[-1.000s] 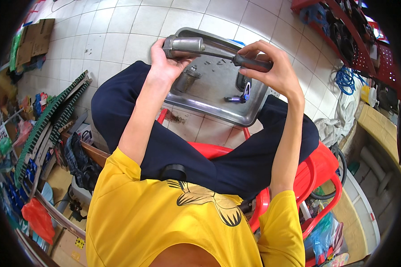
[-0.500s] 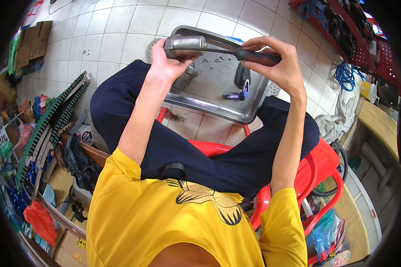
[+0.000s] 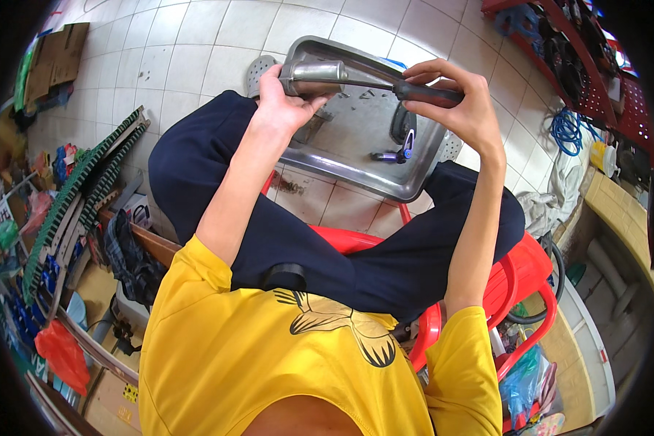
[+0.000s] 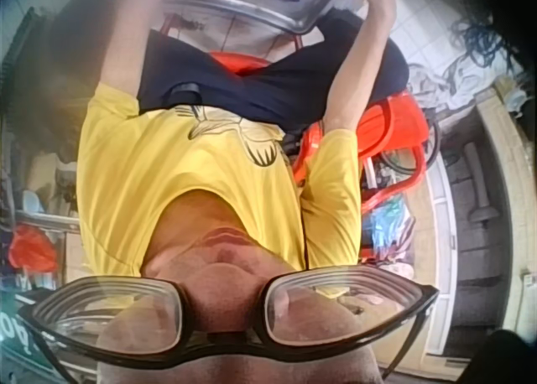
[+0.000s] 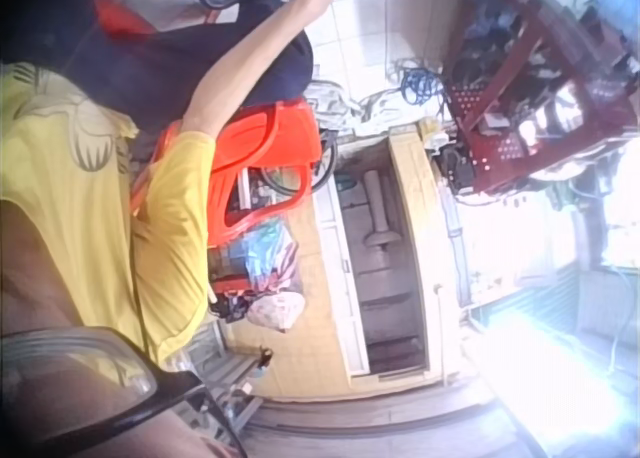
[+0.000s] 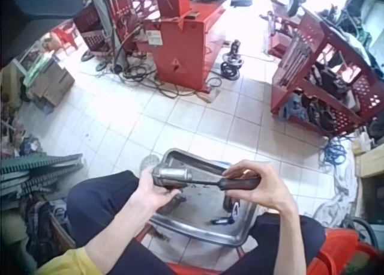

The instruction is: The person disassembles a starter motor by using a screwdriver to remove screws and pry the components apart while holding the object over a metal tray.

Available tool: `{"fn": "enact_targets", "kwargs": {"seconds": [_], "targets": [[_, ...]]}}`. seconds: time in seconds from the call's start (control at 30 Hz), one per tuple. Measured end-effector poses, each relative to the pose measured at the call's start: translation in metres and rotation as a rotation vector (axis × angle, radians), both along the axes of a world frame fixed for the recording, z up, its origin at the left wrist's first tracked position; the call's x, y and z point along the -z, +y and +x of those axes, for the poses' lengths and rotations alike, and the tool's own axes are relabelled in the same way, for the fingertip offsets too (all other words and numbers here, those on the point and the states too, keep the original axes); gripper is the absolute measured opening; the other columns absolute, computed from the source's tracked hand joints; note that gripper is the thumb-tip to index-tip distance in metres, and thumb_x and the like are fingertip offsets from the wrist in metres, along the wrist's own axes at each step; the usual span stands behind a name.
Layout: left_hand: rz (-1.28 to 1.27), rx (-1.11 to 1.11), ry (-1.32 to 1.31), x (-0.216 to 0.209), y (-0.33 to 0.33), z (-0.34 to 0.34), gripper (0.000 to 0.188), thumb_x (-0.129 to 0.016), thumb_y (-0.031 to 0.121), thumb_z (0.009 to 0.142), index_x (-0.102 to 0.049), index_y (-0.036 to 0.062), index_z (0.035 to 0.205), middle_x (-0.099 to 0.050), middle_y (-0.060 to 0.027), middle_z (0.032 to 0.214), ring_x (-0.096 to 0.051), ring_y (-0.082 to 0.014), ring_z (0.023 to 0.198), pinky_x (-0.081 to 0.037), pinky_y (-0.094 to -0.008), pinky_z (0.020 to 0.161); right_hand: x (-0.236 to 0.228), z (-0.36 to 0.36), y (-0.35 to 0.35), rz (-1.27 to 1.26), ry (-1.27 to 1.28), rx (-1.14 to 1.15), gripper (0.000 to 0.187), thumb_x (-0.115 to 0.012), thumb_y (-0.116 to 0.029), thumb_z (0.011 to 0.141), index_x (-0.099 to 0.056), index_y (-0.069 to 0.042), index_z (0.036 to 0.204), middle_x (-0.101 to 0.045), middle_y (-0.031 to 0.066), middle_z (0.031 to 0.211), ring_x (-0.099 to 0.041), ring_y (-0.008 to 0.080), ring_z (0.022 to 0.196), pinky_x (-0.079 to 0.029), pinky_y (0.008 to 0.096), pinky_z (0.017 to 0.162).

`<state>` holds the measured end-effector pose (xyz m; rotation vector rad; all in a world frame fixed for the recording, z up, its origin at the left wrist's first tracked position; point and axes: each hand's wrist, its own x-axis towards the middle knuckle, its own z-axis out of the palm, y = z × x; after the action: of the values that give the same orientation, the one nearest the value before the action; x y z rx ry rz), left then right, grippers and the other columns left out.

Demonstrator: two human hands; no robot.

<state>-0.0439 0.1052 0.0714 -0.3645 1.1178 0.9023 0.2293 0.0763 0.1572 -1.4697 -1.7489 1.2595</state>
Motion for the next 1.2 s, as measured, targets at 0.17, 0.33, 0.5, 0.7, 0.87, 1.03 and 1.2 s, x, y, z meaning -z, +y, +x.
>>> {"fn": "enact_targets", "kwargs": {"seconds": [0.17, 0.33, 0.5, 0.7, 0.87, 1.03, 1.2], "targets": [[-0.025, 0.006, -0.021, 0.001, 0.001, 0.001, 0.061, -0.035, 0.042, 0.105, -0.048, -0.0023, 0.145, -0.047, -0.0265, 0.15, -0.047, -0.0428, 0.14, -0.037, -0.0627, 0.119, -0.002, -0.001, 0.0, -0.085, 0.064, 0.046, 0.04, -0.085, 0.001, 0.075, -0.074, -0.008, 0.112, -0.076, 0.0078, 0.104, -0.077, 0.0193, 0.097, -0.061, 0.0302, 0.083], [-0.024, -0.006, 0.003, -0.003, 0.003, 0.003, 0.061, -0.035, 0.041, 0.105, -0.047, -0.0023, 0.146, -0.046, -0.0269, 0.151, -0.046, -0.0436, 0.14, -0.036, -0.0626, 0.119, 0.006, 0.003, 0.0, 0.061, 0.047, 0.002, 0.037, -0.087, -0.003, 0.075, -0.075, -0.007, 0.11, -0.076, 0.0075, 0.103, -0.076, 0.0195, 0.093, -0.06, 0.0316, 0.085], [-0.014, -0.019, -0.006, -0.011, 0.002, 0.005, 0.062, -0.033, 0.04, 0.109, -0.04, -0.0062, 0.15, -0.039, -0.0288, 0.157, -0.038, -0.0459, 0.147, -0.029, -0.0618, 0.124, 0.005, 0.004, 0.0, -0.035, -0.053, 0.039, 0.029, -0.088, -0.008, 0.074, -0.077, -0.002, 0.1, -0.077, 0.0073, 0.094, -0.076, 0.0183, 0.087, -0.06, 0.0313, 0.083], [-0.045, -0.008, -0.017, -0.008, 0.002, 0.005, 0.062, -0.033, 0.04, 0.107, -0.043, -0.0053, 0.147, -0.043, -0.0292, 0.153, -0.043, -0.0451, 0.143, -0.034, -0.0631, 0.121, 0.007, 0.007, 0.001, -0.043, -0.116, 0.011, 0.026, -0.088, -0.008, 0.074, -0.077, 0.0, 0.096, -0.079, 0.0087, 0.092, -0.077, 0.0185, 0.088, -0.06, 0.0309, 0.083], [0.003, 0.002, -0.017, -0.004, 0.003, 0.004, 0.062, -0.032, 0.041, 0.106, -0.047, -0.0045, 0.145, -0.045, -0.0297, 0.151, -0.045, -0.0451, 0.141, -0.036, -0.0636, 0.119, 0.006, 0.004, 0.001, -0.103, -0.023, 0.033, 0.028, -0.087, -0.004, 0.073, -0.075, 0.0, 0.098, -0.079, 0.0087, 0.095, -0.077, 0.0179, 0.09, -0.06, 0.0293, 0.085], [-0.002, 0.0, -0.003, -0.003, 0.004, 0.002, 0.062, -0.031, 0.041, 0.106, -0.049, -0.0044, 0.144, -0.047, -0.0293, 0.149, -0.047, -0.045, 0.14, -0.037, -0.0638, 0.118, 0.009, 0.007, 0.001, -0.004, -0.09, -0.023, 0.027, -0.087, 0.0, 0.075, -0.075, -0.001, 0.1, -0.077, 0.0048, 0.099, -0.075, 0.0137, 0.091, -0.058, 0.0268, 0.084], [0.032, 0.014, 0.038, -0.006, 0.005, 0.001, 0.06, -0.032, 0.04, 0.106, -0.05, -0.004, 0.141, -0.05, -0.028, 0.147, -0.049, -0.0446, 0.138, -0.039, -0.0639, 0.117, 0.008, 0.01, 0.002, -0.015, 0.008, 0.006, 0.027, -0.085, -0.005, 0.08, -0.076, -0.001, 0.105, -0.077, 0.0054, 0.094, -0.075, 0.0133, 0.085, -0.058, 0.0257, 0.08]]}}
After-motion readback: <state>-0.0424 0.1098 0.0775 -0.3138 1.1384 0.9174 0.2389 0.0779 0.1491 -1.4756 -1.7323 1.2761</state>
